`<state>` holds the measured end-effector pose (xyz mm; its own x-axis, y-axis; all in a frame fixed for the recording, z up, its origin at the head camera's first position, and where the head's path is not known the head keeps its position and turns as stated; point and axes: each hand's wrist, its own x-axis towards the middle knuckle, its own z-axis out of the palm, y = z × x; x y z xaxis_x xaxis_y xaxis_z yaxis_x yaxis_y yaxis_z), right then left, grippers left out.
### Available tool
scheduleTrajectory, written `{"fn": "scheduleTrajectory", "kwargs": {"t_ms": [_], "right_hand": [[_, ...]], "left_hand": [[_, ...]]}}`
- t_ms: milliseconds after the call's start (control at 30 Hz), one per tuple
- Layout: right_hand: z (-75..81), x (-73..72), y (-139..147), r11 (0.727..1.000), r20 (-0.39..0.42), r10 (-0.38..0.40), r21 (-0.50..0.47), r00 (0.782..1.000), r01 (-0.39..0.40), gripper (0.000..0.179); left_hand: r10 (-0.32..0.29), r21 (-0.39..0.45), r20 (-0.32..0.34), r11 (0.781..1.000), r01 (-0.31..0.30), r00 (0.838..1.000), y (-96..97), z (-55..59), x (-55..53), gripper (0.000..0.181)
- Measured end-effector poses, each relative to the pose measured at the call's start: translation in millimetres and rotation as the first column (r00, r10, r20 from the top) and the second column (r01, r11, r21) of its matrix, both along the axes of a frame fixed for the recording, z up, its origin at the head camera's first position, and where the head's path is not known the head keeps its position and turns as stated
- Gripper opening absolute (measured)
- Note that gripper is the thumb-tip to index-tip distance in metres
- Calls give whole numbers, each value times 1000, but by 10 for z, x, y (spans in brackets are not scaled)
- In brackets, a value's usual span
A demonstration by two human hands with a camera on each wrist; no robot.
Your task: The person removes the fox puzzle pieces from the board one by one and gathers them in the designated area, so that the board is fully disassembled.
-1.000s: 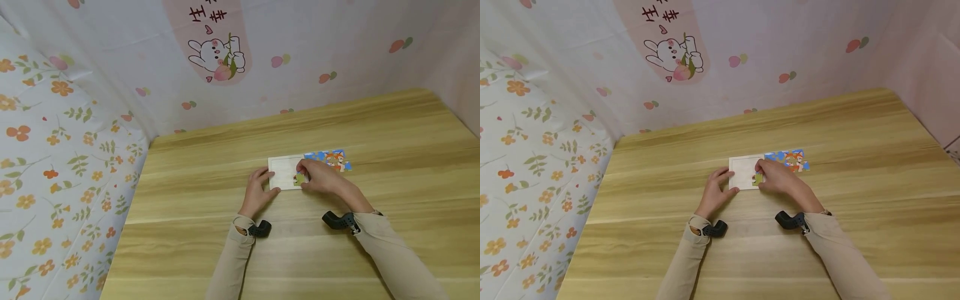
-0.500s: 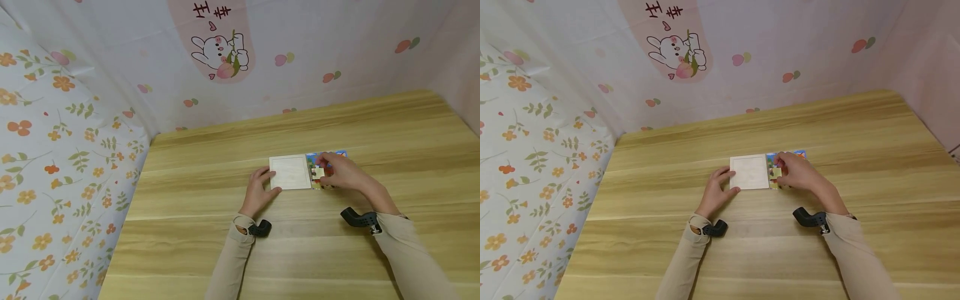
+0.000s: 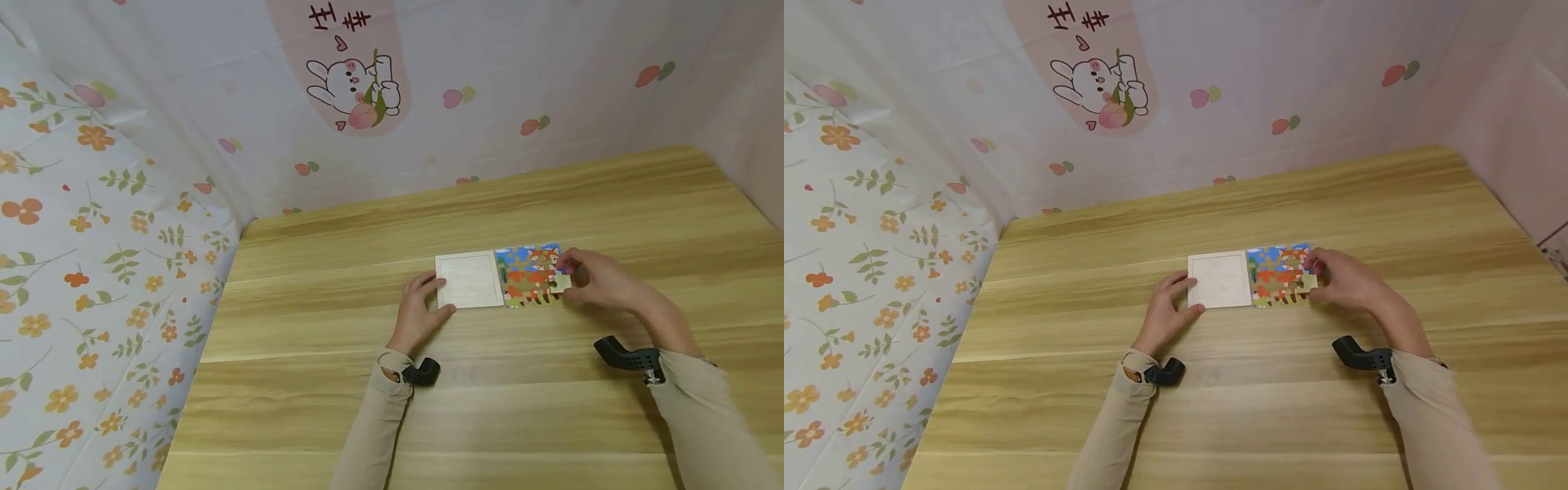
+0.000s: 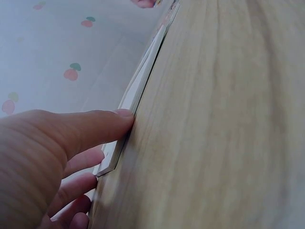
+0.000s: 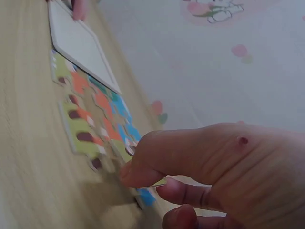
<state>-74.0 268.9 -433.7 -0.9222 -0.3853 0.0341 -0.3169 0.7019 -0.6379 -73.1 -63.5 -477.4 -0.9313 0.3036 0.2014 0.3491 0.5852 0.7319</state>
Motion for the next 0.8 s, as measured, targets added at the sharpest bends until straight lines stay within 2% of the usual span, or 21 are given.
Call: {"fn": "scheduleTrajectory", "kwargs": {"t_ms": [233,433,533,800], "right_hand": [[54,27,183,999,45,-14,35,999,12,41],[-2,38,187,999,-29,13,38,999,-12,38],[-26,37,156,1000,-36,13,29,999,-12,37],[-73,32,72,1000,38,13,19,999,-14,35]], "left_hand": [[-6,-8,0,1000,6,1000,30,3,-25,47],[-10,-16,10,1000,10,1000,19,28,-61,48],[-9,-9,15,1000,10,1000,-9,33,-75,48],[-1,-10,23,1000,1,1000,-88,34,-71,48]]}}
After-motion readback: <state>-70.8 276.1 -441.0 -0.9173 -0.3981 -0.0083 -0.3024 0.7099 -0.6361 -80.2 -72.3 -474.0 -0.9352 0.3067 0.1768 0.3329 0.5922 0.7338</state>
